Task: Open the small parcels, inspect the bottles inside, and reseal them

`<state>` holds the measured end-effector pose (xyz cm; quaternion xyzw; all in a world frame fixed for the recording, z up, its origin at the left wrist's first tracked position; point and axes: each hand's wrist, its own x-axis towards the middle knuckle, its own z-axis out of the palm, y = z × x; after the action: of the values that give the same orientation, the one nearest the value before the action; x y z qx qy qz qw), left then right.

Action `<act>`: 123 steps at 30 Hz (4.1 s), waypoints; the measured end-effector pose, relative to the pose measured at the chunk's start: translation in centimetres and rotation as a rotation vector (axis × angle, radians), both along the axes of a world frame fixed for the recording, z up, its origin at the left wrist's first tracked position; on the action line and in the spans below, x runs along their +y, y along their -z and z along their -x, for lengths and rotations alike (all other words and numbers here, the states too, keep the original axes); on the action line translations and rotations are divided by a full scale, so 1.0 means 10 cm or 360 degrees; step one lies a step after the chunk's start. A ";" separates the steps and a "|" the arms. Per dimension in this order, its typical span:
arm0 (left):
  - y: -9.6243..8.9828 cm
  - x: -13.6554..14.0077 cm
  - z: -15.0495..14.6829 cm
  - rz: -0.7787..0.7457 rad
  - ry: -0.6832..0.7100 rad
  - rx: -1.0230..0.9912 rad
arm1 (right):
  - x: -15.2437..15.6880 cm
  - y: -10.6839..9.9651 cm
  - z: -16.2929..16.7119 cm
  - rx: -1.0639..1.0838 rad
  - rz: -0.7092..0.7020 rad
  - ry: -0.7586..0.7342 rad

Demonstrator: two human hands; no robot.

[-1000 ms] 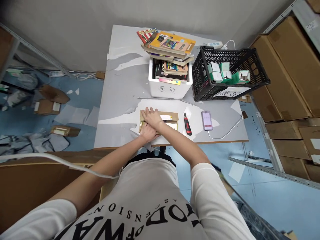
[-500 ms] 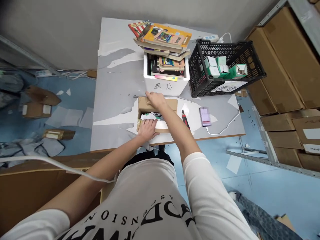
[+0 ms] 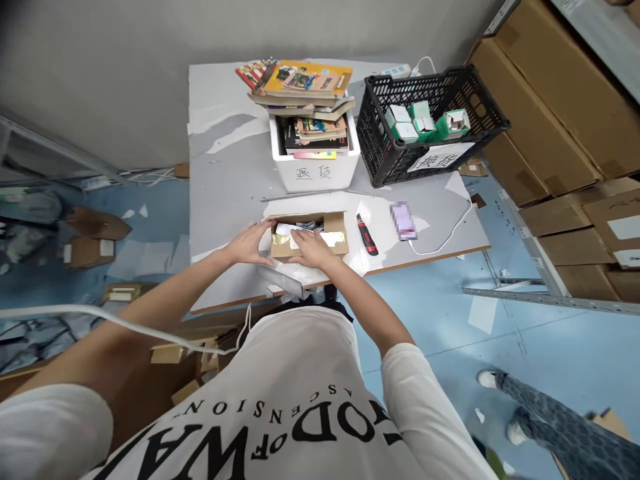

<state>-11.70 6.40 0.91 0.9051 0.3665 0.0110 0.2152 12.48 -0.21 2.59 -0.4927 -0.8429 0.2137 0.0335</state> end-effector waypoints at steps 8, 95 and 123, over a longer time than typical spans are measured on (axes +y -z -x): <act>0.21 -0.04 -0.17 -0.0020 -0.0100 -0.0252 | 0.41 -0.10 0.48 -0.0185 0.0221 0.0145; 0.15 0.51 -1.98 -0.0579 0.1076 -0.0097 | -0.15 -0.05 -0.89 -0.0194 -0.0104 -0.0190; -0.08 0.13 -1.37 -0.0384 0.0360 -0.0462 | -0.89 0.03 -1.02 -0.0067 0.0068 0.0154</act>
<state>1.97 7.72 1.66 0.9486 0.2238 0.1605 0.1558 22.65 -9.16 2.26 -0.5380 -0.8138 0.2192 0.0154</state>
